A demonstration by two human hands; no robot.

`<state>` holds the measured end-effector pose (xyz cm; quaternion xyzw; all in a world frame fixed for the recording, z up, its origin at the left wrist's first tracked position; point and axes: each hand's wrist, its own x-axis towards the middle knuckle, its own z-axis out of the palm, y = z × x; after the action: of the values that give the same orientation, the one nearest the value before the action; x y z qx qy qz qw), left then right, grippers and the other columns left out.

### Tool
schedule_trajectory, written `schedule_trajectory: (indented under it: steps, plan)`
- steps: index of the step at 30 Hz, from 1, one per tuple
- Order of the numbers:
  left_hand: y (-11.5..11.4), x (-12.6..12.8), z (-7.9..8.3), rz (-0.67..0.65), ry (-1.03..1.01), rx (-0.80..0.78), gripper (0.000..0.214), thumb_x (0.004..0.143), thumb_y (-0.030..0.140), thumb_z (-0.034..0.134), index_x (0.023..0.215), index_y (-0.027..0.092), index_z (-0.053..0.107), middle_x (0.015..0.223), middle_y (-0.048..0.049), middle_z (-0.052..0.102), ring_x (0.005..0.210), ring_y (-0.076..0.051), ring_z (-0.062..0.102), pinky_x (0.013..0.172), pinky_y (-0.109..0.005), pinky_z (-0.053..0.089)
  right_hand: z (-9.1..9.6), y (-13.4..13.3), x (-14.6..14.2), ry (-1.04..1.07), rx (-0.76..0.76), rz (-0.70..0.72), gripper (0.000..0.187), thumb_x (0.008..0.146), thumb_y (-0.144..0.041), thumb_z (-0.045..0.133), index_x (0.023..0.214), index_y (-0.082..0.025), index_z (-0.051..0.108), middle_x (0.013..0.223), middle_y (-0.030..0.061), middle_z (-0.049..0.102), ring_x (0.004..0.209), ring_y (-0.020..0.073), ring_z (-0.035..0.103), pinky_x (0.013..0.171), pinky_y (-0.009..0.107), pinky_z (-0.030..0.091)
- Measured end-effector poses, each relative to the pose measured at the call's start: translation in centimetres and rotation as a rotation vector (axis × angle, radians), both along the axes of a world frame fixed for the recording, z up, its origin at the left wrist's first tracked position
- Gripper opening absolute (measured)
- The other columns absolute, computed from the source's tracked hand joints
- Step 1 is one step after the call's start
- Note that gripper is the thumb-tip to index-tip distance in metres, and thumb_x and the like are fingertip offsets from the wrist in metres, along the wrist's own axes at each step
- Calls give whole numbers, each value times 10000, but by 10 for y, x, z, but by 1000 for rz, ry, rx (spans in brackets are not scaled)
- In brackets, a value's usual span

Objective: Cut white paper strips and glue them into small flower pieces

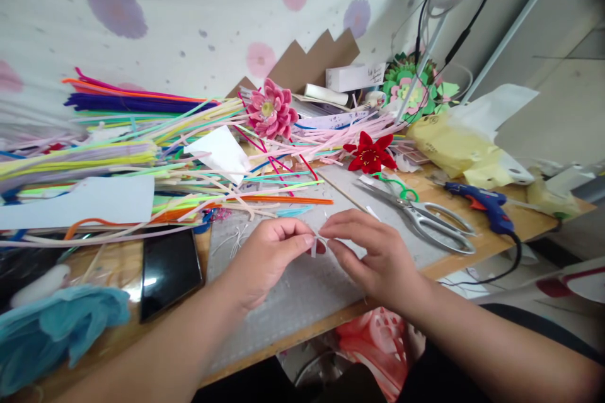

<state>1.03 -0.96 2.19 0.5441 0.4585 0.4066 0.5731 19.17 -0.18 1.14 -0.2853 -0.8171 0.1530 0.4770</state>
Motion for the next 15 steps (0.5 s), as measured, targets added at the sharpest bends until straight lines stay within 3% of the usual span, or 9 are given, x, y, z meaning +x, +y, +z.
schedule_trajectory:
  steps: [5,9,15]
  plan:
    - [-3,-2,2,-24,272,167,170,830,264,546,701,189,628,684,22,603,694,-149,529,678,-264,387,6,3,-4,77,-226,1,104,800,-108,626,810,-190,690,767,36,689,731,148,653,672,279,538]
    - [-3,-1,3,-3,439,272,174,842,265,528,722,186,626,684,23,602,690,-149,541,671,-258,398,5,3,-8,49,-225,-16,103,783,-108,630,771,-193,686,750,33,688,707,149,650,658,278,529]
    - [-4,2,4,2,486,322,195,859,275,514,766,181,658,739,1,664,730,-163,594,699,-266,431,4,2,-12,22,-197,-101,120,730,-70,594,675,-173,619,679,27,657,646,147,620,614,265,490]
